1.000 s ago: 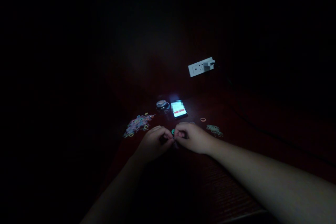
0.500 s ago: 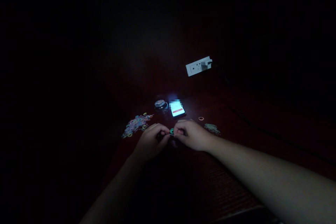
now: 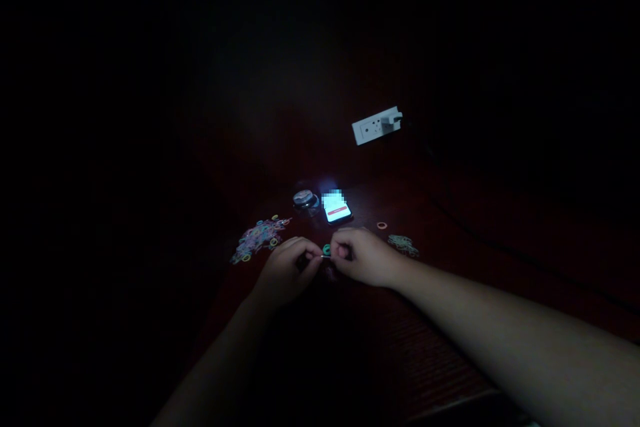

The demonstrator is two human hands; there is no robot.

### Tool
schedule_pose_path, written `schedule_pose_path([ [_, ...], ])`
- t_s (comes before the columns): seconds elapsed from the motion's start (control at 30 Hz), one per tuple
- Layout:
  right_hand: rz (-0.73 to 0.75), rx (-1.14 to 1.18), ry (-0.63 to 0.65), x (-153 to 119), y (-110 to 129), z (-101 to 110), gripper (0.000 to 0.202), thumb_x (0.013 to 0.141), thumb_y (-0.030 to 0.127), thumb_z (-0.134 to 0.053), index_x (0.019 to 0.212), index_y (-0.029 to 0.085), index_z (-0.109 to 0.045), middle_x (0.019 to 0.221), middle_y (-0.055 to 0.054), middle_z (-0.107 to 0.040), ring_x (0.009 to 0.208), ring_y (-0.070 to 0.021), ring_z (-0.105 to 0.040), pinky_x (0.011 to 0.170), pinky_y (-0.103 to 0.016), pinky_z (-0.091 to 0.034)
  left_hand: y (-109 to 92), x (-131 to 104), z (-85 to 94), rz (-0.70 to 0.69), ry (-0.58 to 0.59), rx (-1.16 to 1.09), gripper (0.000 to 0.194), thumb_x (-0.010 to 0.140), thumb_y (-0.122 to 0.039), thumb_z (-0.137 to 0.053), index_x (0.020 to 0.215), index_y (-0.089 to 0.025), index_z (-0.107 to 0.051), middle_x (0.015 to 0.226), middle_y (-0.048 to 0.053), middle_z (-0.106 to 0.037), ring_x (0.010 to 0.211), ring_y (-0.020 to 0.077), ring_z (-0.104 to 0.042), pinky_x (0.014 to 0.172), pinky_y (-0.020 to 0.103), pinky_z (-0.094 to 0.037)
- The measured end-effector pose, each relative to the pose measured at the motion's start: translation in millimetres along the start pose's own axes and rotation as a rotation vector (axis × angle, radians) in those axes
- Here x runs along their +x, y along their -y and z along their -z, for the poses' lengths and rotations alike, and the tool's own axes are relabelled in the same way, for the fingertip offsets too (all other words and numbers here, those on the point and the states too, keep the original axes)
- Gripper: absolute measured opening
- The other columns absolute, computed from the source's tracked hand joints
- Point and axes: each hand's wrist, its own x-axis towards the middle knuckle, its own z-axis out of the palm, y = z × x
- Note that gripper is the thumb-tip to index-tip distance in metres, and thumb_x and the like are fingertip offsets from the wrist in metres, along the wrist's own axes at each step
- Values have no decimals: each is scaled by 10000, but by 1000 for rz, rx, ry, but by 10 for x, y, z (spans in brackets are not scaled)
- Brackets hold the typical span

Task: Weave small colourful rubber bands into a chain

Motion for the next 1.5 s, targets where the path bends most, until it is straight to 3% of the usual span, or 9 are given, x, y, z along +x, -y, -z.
schedule_pose_path([
  [0.33,-39,12,-50,12,-17,-4,64,732,128,-547,728,182,-581,708,5,-565,651,-129,-511,621,-258,-394,4,5,16,4,14,11,57,873,-210,-556,856,-195,-609,826,24,-648,796,162,-578,739,299,-442],
  [0.67,-37,53,-3,2,-13,-12,62,753,139,-534,723,185,-563,704,1,-559,652,-131,-508,608,-255,-398,-22,9,25,34,35,-4,83,892,-227,-538,862,-194,-608,831,20,-630,806,159,-562,752,295,-430],
  [1.5,-66,-15,-44,19,-7,45,61,733,132,-533,716,181,-565,702,12,-557,649,-122,-508,618,-247,-381,-29,13,6,-1,45,17,40,865,-200,-565,849,-194,-601,817,0,-617,777,137,-548,722,268,-413],
])
